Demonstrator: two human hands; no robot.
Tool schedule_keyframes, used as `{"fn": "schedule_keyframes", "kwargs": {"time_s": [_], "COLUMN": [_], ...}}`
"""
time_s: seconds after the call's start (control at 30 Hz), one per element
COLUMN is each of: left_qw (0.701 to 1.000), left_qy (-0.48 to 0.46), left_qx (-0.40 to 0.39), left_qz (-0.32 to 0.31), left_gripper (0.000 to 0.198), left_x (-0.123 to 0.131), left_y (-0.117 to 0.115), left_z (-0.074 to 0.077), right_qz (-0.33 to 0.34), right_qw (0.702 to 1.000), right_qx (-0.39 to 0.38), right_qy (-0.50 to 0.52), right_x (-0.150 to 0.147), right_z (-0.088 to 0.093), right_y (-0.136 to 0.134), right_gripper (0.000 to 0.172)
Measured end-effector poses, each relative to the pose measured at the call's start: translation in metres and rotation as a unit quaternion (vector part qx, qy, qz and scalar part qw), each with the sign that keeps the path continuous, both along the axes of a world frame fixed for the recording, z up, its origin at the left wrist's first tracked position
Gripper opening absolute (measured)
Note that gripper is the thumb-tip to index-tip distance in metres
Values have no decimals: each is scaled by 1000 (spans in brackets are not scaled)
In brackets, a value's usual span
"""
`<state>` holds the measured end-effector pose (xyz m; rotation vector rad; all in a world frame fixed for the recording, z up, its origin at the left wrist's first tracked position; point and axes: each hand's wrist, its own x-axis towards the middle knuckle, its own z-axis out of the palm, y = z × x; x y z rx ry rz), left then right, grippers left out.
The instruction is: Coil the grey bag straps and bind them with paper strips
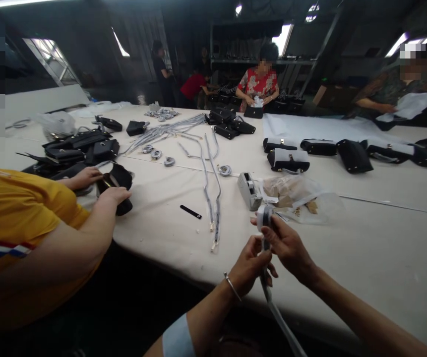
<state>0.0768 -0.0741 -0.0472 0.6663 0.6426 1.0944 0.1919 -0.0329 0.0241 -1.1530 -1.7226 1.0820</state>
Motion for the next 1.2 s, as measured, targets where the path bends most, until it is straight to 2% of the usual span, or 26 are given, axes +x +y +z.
{"fn": "schedule_keyframes", "kwargs": {"time_s": [0.07,0.13,0.2,0.23,0.3,0.37,0.4,0.47,0.53,0.6,0.67,0.7,0.73,0.8,0.83,0.87,0.9,0.97,1.03,1.1,1.2], "left_qw": [999,996,991,989,990,994,995,994,990,981,966,951,927,852,811,779,762,763,790,834,904], "left_qy": [4,-26,-62,-70,-56,-16,6,49,101,162,234,289,359,513,572,611,629,626,594,535,423], "left_qx": [-32,-80,-117,-125,-122,-94,-77,-55,-44,-35,-11,9,35,96,122,142,154,157,145,117,43], "left_qz": [8,-6,-29,-36,-44,-55,-63,-77,-86,-99,-113,-111,-99,-50,-25,-5,9,28,49,59,50], "left_gripper": [48,48,48,48,48,52,55,57,56,52,44,38,31,22,20,19,19,18,16,14,15], "left_x": [-1,-3,-6,-7,-11,-16,-19,-28,-38,-48,-54,-55,-56,-55,-53,-52,-50,-48,-48,-48,-48], "left_y": [-3,-3,-2,0,1,2,1,0,-2,-4,-7,-9,-10,-14,-15,-16,-17,-18,-19,-20,-20], "left_z": [-7,-11,-14,-15,-16,-18,-18,-19,-19,-20,-22,-25,-27,-33,-36,-38,-40,-42,-41,-38,-36], "right_qz": [-17,-32,-37,-36,-28,-2,21,96,186,254,286,284,262,166,101,39,-14,-87,-129,-144,-148], "right_qw": [989,962,947,951,977,999,997,964,916,874,856,865,890,962,989,997,984,915,849,827,825], "right_qx": [-91,-156,-181,-177,-132,-32,34,158,237,264,256,235,202,85,10,-68,-141,-255,-320,-343,-344], "right_qy": [119,223,263,252,166,14,-66,-190,-263,-319,-346,-338,-313,-201,-110,-3,109,301,400,422,423], "right_x": [-1,-3,-4,-3,-1,3,5,10,14,15,14,13,11,7,5,4,4,7,14,22,28], "right_z": [7,12,13,11,2,-9,-16,-28,-39,-48,-54,-56,-55,-48,-42,-34,-25,-9,2,7,8], "right_y": [10,18,23,25,26,27,27,27,25,19,13,11,11,14,18,24,31,45,57,65,69], "right_gripper": [37,35,34,34,35,31,26,17,16,14,14,14,15,21,25,27,27,22,20,24,27]}}
